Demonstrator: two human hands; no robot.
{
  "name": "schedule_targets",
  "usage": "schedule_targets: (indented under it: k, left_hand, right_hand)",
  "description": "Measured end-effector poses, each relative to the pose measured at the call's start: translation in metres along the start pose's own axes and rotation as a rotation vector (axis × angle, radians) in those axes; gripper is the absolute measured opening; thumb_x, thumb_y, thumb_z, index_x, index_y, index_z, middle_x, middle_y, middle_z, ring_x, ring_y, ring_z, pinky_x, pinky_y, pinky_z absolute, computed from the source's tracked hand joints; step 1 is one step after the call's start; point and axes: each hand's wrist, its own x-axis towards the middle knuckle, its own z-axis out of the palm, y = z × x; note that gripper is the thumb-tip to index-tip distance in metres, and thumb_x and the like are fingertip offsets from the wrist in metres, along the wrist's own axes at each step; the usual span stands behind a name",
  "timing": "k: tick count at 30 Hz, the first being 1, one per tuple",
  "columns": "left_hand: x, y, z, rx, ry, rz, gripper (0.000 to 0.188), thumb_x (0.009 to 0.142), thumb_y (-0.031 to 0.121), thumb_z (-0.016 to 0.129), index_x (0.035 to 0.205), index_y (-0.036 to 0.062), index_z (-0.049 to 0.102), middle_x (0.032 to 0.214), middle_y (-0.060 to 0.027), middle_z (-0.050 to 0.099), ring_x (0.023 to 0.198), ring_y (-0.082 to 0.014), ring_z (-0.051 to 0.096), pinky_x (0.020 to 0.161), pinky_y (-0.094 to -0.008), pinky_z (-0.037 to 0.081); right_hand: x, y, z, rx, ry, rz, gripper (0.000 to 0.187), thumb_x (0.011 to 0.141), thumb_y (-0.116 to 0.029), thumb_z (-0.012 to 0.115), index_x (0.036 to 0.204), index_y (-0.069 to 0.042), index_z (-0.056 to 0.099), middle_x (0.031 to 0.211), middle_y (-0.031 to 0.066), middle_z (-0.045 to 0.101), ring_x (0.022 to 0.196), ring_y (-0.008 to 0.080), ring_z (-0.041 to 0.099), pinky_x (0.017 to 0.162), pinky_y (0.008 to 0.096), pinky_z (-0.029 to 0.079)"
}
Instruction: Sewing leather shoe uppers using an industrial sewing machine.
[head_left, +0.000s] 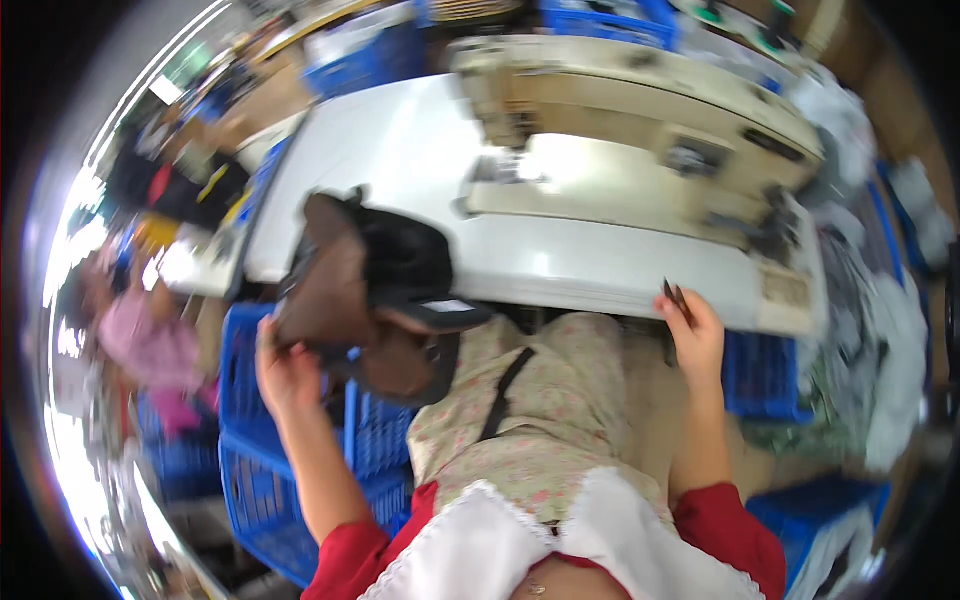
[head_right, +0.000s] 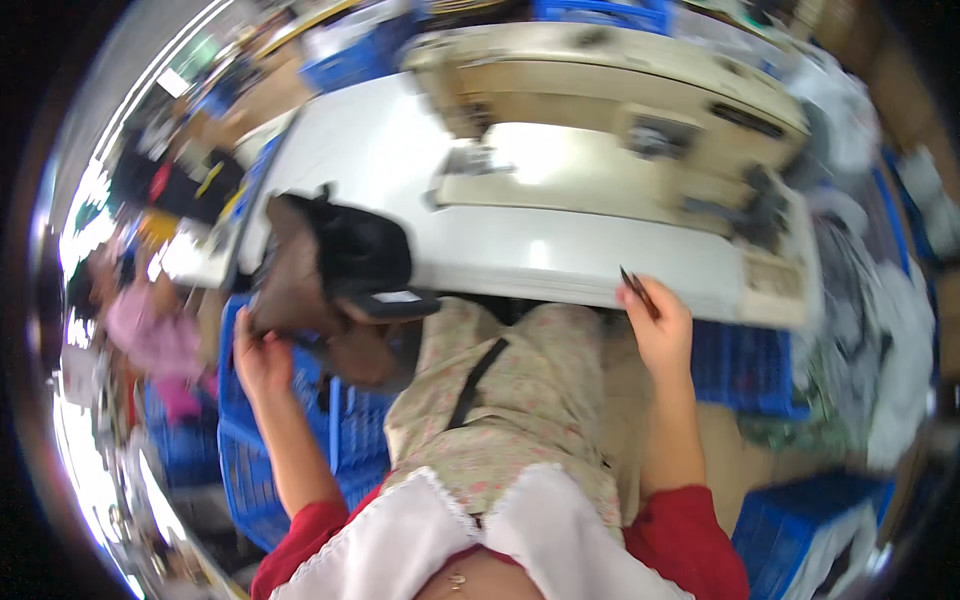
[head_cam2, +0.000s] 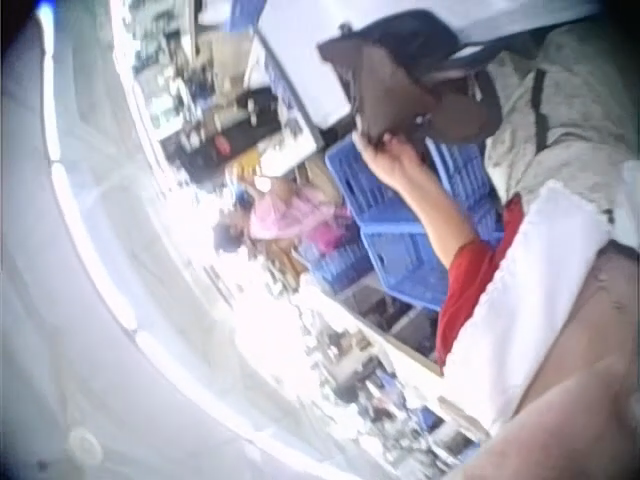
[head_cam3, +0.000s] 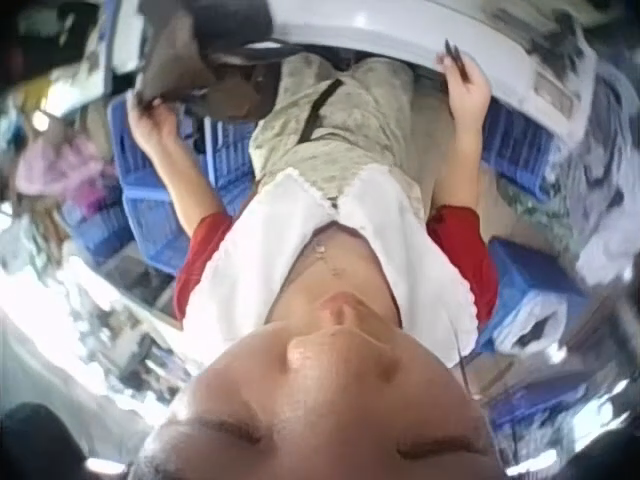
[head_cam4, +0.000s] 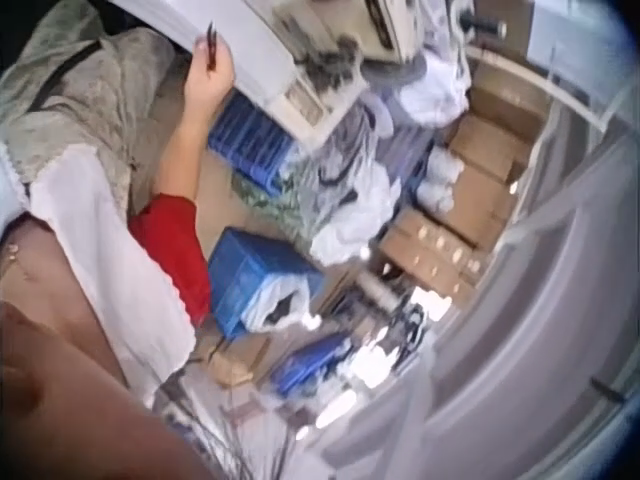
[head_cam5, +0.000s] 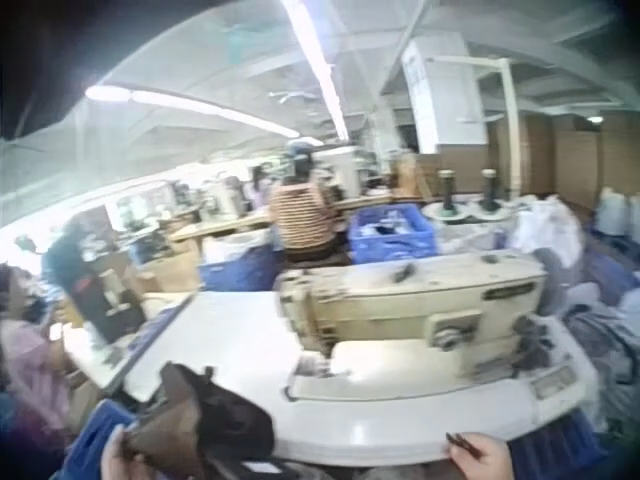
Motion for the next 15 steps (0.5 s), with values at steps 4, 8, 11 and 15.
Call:
schedule_targets:
  k: [4,8,11,15]
  left_hand:
    - [0.012,0.009,-0.005,-0.033,-0.072,0.004,0.024,0.099,0.024,0.056,0.106,0.004,0.066,0.102,-0.0082,0.072,0.079,-0.0139,0.068,0.059,-0.0203,0.051]
    - [0.023,-0.011,0.026,-0.046,-0.017,-0.096,0.02,0.097,0.024,0.058,0.102,0.0067,0.067,0.098,-0.0066,0.072,0.068,-0.0113,0.064,0.058,-0.0195,0.049]
    - [0.03,-0.031,0.04,-0.11,-0.017,-0.218,0.019,0.097,0.025,0.058,0.101,0.0087,0.068,0.092,-0.0046,0.073,0.061,-0.0104,0.061,0.056,-0.0212,0.049]
    - [0.019,-0.029,0.039,-0.224,0.024,-0.33,0.023,0.099,0.027,0.054,0.099,0.0094,0.068,0.089,-0.0036,0.073,0.06,-0.0104,0.063,0.055,-0.0241,0.05]
  right_hand:
    - [0.041,0.013,-0.088,-0.709,0.321,-0.362,0.018,0.085,-0.001,0.065,0.101,-0.003,0.071,0.1,0.0095,0.072,0.105,0.0251,0.065,0.096,0.0345,0.044]
    - [0.057,0.048,-0.157,-1.035,0.362,-0.339,0.025,0.081,-0.003,0.062,0.1,-0.012,0.075,0.107,0.0066,0.072,0.115,0.0288,0.061,0.106,0.0498,0.036]
    - [0.052,0.083,-0.219,-1.054,0.34,-0.27,0.028,0.075,-0.001,0.059,0.097,-0.008,0.075,0.107,0.011,0.071,0.114,0.0311,0.06,0.102,0.0402,0.042]
    - [0.05,0.105,-0.238,-0.921,0.206,-0.181,0.039,0.077,-0.002,0.058,0.115,-0.008,0.068,0.129,0.0115,0.061,0.132,0.0323,0.045,0.113,0.0419,0.031]
